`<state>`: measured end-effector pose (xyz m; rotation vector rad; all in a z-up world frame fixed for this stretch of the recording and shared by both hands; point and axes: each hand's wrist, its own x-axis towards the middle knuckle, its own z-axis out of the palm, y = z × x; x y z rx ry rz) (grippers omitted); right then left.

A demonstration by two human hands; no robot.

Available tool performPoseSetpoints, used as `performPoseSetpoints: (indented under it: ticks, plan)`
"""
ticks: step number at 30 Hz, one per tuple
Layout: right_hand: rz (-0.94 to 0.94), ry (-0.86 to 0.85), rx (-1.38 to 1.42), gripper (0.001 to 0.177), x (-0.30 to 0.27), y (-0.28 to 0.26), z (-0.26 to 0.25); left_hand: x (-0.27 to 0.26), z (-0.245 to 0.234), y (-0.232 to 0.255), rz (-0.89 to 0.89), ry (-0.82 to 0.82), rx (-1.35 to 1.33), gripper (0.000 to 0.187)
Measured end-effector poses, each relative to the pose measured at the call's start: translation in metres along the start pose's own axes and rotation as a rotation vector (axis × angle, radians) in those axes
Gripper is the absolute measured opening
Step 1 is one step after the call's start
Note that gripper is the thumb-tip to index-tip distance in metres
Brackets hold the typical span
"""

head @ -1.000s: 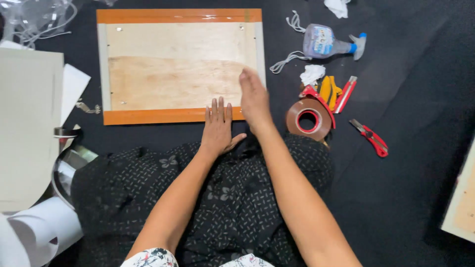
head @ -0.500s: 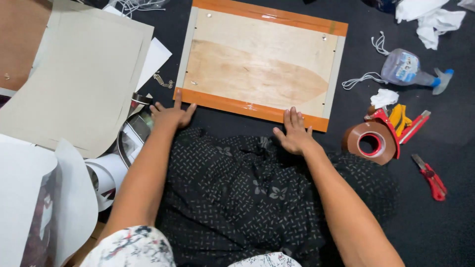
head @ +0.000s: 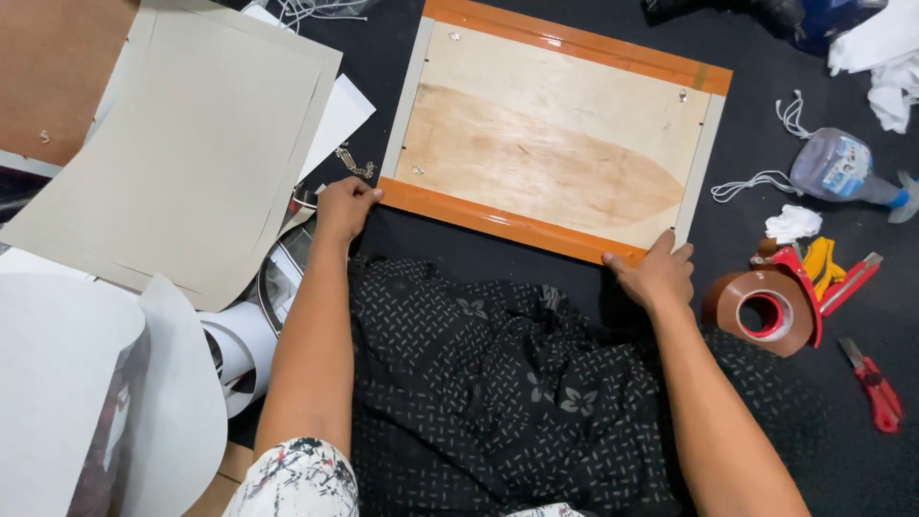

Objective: Applying adhesive tape to the edges of a wooden picture frame and smoothing it down.

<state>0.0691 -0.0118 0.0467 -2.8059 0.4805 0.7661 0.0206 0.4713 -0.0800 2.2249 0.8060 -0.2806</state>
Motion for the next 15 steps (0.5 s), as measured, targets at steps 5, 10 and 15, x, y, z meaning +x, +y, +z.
performPoseSetpoints:
  ticks: [5,10,15]
  plan:
    - [-0.003,-0.001,-0.058,0.109,0.009,0.001,0.001,-0.014,-0.005,0.013,-0.062,0.036,-0.151,0.036]
    - [0.006,-0.011,-0.118,0.105,0.007,-0.005,0.001,-0.026,-0.014,0.034,0.001,-0.002,-0.044,0.042]
    - [0.005,0.006,-0.112,0.099,0.005,-0.006,-0.001,-0.023,-0.013,0.039,0.008,0.085,0.017,0.065]
